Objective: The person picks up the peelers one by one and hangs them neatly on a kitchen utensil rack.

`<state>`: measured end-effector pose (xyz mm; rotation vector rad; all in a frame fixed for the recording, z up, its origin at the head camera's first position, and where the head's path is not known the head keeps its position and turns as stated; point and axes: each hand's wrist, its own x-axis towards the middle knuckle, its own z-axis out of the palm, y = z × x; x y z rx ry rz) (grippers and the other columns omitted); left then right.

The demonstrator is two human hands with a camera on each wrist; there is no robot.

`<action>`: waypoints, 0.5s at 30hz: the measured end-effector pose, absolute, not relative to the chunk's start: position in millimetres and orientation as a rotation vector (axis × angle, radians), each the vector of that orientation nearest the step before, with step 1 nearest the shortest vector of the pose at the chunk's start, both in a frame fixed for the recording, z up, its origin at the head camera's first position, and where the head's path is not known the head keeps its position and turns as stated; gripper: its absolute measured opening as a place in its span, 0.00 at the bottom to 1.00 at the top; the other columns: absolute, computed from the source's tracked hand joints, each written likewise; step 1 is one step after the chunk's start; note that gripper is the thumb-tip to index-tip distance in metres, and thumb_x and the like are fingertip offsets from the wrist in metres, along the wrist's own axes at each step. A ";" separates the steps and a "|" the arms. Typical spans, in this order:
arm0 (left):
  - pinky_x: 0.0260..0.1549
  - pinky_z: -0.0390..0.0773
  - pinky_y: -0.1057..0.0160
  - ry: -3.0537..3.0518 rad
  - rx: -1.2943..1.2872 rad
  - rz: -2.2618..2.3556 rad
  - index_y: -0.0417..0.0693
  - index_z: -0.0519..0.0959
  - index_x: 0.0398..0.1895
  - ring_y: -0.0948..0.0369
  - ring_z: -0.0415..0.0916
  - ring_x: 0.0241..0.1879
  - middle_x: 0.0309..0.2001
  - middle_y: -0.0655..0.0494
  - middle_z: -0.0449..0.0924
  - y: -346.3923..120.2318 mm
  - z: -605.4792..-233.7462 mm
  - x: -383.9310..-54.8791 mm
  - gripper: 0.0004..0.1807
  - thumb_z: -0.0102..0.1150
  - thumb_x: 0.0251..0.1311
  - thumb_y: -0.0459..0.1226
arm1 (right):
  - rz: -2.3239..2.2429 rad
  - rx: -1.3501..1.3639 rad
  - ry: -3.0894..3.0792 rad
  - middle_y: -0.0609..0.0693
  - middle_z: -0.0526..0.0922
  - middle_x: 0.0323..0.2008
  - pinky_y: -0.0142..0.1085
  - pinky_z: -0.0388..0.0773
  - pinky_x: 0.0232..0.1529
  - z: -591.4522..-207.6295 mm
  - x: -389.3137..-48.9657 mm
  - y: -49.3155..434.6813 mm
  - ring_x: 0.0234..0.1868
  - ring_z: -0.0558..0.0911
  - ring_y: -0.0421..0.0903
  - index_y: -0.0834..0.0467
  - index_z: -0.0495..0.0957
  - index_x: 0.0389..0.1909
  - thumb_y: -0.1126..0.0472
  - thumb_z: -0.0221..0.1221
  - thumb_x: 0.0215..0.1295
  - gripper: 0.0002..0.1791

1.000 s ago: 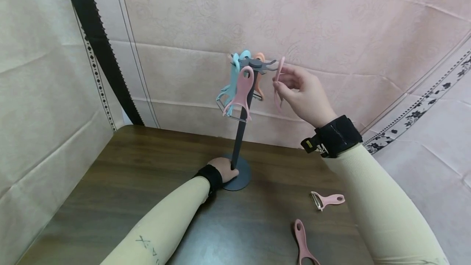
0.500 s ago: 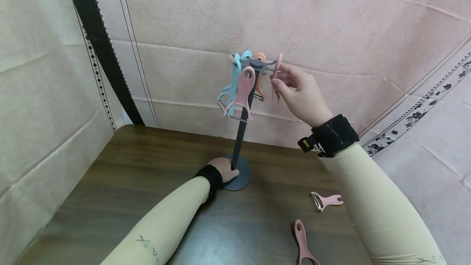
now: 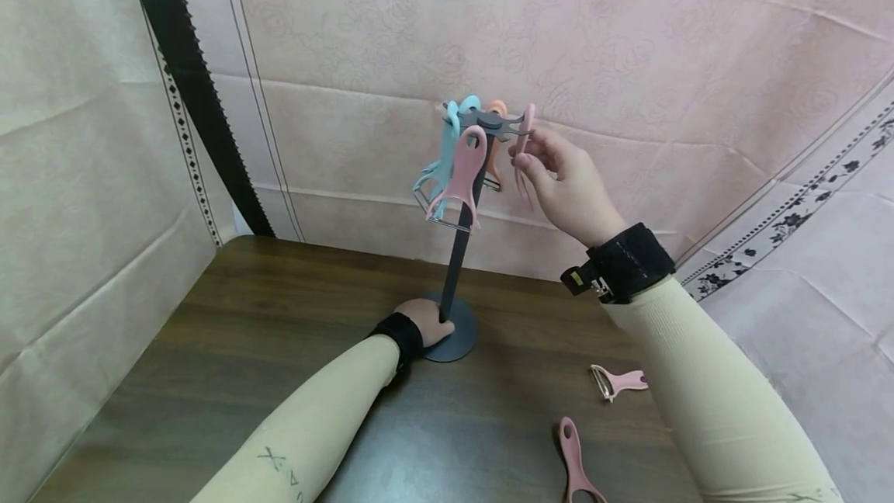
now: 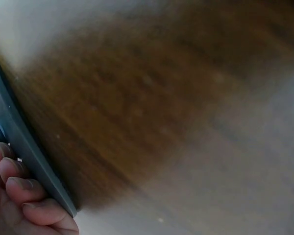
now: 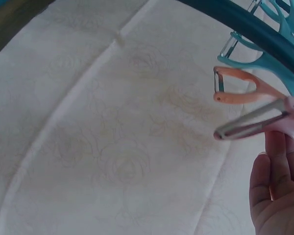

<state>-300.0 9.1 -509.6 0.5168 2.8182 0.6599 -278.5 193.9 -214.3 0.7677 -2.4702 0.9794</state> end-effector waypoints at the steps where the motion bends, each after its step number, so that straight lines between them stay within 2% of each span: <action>1: 0.26 0.69 0.63 2.819 0.521 0.662 0.54 0.76 0.16 0.61 0.70 0.22 0.18 0.61 0.74 9.0 -509.6 -300.0 0.17 0.52 0.58 0.50 | 0.981 0.767 -2.464 0.53 0.83 0.48 0.40 0.70 0.58 -214.9 -278.4 193.1 0.51 0.80 0.42 0.60 0.73 0.59 0.60 0.53 0.72 0.18; 10: 0.25 0.69 0.64 2.817 0.529 0.691 0.54 0.74 0.14 0.61 0.69 0.20 0.16 0.61 0.73 8.7 -506.1 -296.7 0.18 0.53 0.58 0.49 | 1.023 0.763 -2.459 0.52 0.82 0.46 0.44 0.68 0.59 -220.7 -274.0 183.5 0.49 0.79 0.44 0.60 0.73 0.59 0.61 0.52 0.73 0.17; 15: 0.25 0.69 0.64 2.802 0.501 0.677 0.53 0.75 0.14 0.61 0.70 0.21 0.17 0.61 0.73 8.1 -501.7 -293.2 0.18 0.53 0.58 0.50 | 1.059 0.749 -2.443 0.52 0.81 0.46 0.43 0.71 0.52 -225.2 -272.3 181.1 0.46 0.79 0.43 0.60 0.72 0.58 0.61 0.51 0.73 0.16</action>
